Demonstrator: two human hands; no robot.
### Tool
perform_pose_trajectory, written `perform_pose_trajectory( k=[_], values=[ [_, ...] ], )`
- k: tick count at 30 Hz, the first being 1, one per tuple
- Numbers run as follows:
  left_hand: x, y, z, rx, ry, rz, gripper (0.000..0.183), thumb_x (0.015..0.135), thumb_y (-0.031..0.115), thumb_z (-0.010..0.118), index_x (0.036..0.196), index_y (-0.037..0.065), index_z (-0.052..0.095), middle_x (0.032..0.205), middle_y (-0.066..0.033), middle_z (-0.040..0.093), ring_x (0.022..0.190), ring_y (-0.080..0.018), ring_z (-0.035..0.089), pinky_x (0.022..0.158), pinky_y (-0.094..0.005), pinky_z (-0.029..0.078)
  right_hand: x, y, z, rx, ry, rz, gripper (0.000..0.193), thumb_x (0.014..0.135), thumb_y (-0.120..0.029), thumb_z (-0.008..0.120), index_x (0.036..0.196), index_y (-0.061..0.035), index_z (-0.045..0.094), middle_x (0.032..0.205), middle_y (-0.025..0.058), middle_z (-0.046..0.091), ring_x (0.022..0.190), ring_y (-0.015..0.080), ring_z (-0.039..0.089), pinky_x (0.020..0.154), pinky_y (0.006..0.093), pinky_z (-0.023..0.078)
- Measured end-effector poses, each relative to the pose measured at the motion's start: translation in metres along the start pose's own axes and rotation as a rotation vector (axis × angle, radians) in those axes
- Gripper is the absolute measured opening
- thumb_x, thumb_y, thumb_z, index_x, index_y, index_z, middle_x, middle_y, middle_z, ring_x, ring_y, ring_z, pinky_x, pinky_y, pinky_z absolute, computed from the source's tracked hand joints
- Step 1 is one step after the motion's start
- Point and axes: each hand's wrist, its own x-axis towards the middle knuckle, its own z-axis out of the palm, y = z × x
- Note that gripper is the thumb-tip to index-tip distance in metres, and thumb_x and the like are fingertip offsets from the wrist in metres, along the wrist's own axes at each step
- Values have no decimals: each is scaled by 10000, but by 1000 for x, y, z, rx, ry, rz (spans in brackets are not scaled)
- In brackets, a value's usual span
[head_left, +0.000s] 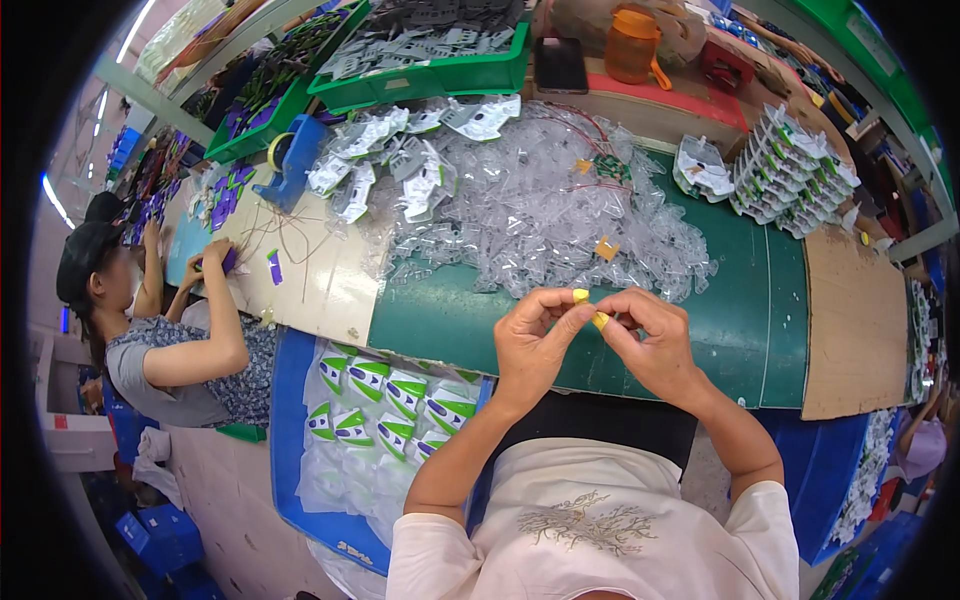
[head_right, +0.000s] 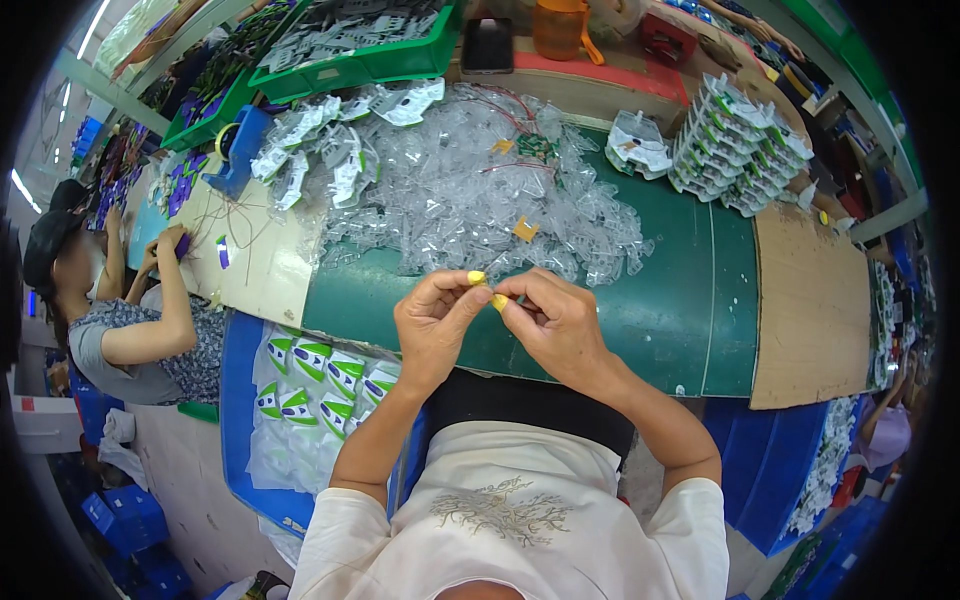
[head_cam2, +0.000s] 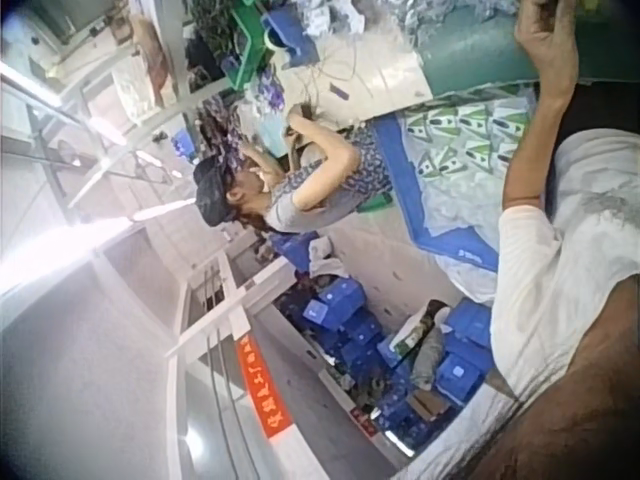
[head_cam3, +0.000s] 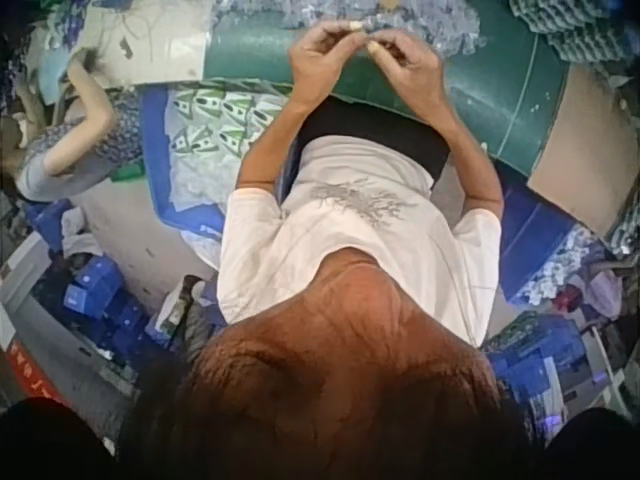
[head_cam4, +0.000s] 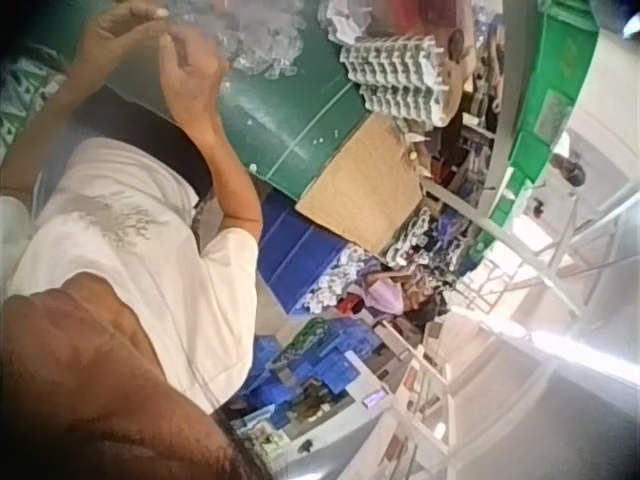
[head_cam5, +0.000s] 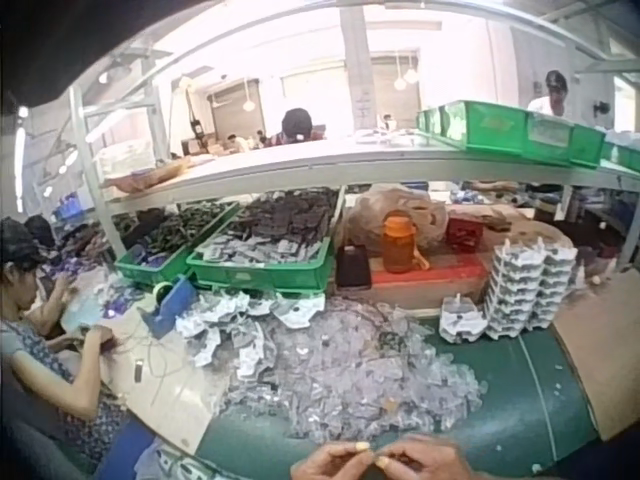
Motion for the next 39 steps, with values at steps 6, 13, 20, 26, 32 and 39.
perform_pose_trajectory(
  k=[6,13,20,26,32,39],
  values=[
    [-8,-7,-3,241,-79,59,168,853,-4,738,1015,-7,695,928,-45,677,842,-87,632,751,-231,515,-5,-2,-1,-160,-33,-50,87,787,36,666,869,7,666,709,55,589,520,93,498,472,270,386],
    [-15,-11,-31,-164,-285,-413,256,888,91,731,1123,-5,692,934,-70,700,816,-83,640,758,-239,527,-8,21,-7,138,-295,94,101,810,6,728,908,-7,748,789,66,703,688,93,629,584,214,481],
    [30,9,-52,-243,-408,-657,498,910,162,719,1329,57,472,1011,-26,640,804,-95,599,741,-251,507,5,17,-7,-7,-316,100,73,866,6,666,930,-12,695,836,12,619,684,49,560,607,206,451],
    [134,3,-130,1165,339,602,360,753,105,707,1101,49,635,1030,-103,636,1027,-302,554,934,-438,409,-3,24,-39,311,-91,375,54,885,12,642,926,-16,621,815,-43,581,693,6,523,603,169,416],
    [165,-3,-158,1320,323,602,195,746,108,666,940,91,664,977,-79,641,971,-293,573,872,-415,391,-21,15,-22,229,-158,413,51,858,-9,676,894,-5,641,720,-65,576,575,-24,452,510,160,349],
    [76,30,-105,1327,125,816,240,712,9,683,938,75,634,930,-78,643,887,-280,584,872,-436,396,-40,32,-44,157,-86,516,55,877,-53,675,901,-8,653,690,-73,547,572,-21,419,502,180,321]
  ],
)
